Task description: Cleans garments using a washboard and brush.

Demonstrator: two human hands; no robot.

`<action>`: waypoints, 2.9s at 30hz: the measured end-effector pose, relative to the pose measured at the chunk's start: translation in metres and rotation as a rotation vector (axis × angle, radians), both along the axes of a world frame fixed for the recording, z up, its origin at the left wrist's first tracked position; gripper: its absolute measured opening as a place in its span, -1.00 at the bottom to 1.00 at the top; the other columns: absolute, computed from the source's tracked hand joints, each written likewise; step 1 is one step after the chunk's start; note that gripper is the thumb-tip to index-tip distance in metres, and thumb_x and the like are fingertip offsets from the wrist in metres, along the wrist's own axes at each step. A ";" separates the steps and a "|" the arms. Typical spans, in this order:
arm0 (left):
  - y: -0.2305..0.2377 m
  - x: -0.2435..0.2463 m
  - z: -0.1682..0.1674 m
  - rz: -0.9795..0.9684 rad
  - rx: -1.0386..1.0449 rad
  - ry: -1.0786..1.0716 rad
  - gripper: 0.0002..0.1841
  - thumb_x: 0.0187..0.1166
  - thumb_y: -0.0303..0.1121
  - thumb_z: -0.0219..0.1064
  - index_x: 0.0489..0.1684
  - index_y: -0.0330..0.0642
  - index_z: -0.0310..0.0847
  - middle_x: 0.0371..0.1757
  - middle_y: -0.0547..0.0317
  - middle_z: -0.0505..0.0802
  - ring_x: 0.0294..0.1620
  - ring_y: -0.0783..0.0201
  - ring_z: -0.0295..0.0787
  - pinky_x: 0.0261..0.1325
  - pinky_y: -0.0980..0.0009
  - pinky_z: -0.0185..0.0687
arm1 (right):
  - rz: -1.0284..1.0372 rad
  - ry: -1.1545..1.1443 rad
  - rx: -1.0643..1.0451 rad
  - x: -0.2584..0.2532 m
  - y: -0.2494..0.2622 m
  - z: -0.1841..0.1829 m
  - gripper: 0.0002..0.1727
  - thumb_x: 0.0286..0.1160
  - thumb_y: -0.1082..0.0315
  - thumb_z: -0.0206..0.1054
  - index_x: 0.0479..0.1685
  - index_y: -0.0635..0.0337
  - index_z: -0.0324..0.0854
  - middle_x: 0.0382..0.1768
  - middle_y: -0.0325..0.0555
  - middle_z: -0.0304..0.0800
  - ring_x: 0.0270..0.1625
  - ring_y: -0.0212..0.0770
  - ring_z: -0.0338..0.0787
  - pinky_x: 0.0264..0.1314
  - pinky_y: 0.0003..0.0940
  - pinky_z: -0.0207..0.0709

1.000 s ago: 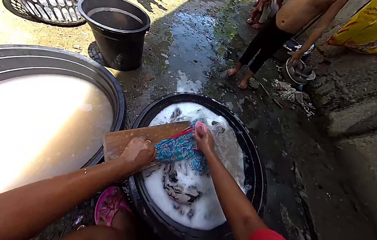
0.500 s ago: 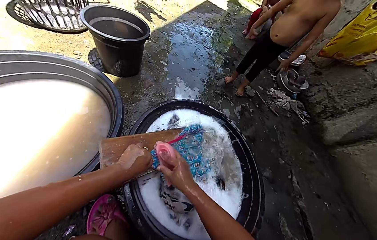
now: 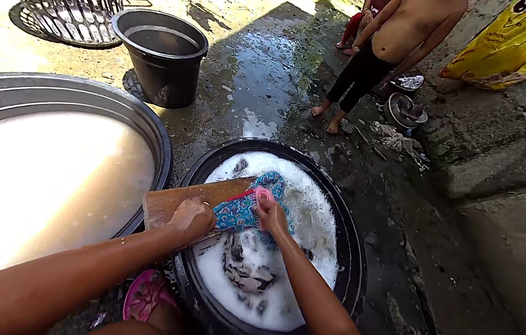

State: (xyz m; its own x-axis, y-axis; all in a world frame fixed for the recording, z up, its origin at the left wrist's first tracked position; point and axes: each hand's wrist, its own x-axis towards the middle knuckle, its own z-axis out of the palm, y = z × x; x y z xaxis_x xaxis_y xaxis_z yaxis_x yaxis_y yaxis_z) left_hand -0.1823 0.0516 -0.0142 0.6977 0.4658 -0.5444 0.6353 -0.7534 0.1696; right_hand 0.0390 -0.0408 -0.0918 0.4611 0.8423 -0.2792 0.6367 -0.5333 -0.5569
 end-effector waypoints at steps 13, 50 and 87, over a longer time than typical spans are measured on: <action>-0.019 0.101 0.021 -0.128 -0.245 -1.502 -0.64 0.76 -0.25 0.11 -0.05 -0.48 0.63 0.07 -0.24 0.76 0.19 0.02 0.71 0.32 0.17 0.59 | -0.060 0.472 0.832 0.007 -0.067 0.122 -0.80 0.42 0.58 0.17 -0.28 0.26 0.74 -0.20 -0.34 0.88 -0.23 -0.59 0.84 -0.16 -0.61 0.77; 0.010 -0.007 -0.029 -0.001 0.012 -0.175 -0.57 0.86 -0.27 -0.05 -0.01 -0.52 0.62 0.08 -0.46 0.79 0.25 -0.44 0.74 0.16 -0.32 0.61 | 0.002 -0.061 0.043 0.022 0.023 -0.006 -0.47 0.67 0.11 0.34 0.58 0.08 0.59 0.57 0.35 0.50 0.44 0.29 0.67 0.46 0.18 0.51; 0.045 0.028 -0.004 0.301 -0.336 -0.306 -0.44 0.78 -0.05 0.24 0.34 -0.50 0.53 0.20 -0.40 0.76 0.29 -0.23 0.72 0.43 -0.21 0.50 | -0.021 -0.111 0.516 0.094 0.063 0.017 -0.42 0.48 0.23 0.52 0.52 0.16 0.63 0.32 0.34 0.72 0.19 0.21 0.80 0.30 0.14 0.59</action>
State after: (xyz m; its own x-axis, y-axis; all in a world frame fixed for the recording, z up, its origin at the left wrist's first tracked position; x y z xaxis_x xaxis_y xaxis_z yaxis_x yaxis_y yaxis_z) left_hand -0.1539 0.0965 -0.0184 0.7105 0.5045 -0.4906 0.6982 -0.4181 0.5811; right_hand 0.1329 0.0226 -0.0751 0.4824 0.8477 0.2206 0.6993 -0.2210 -0.6798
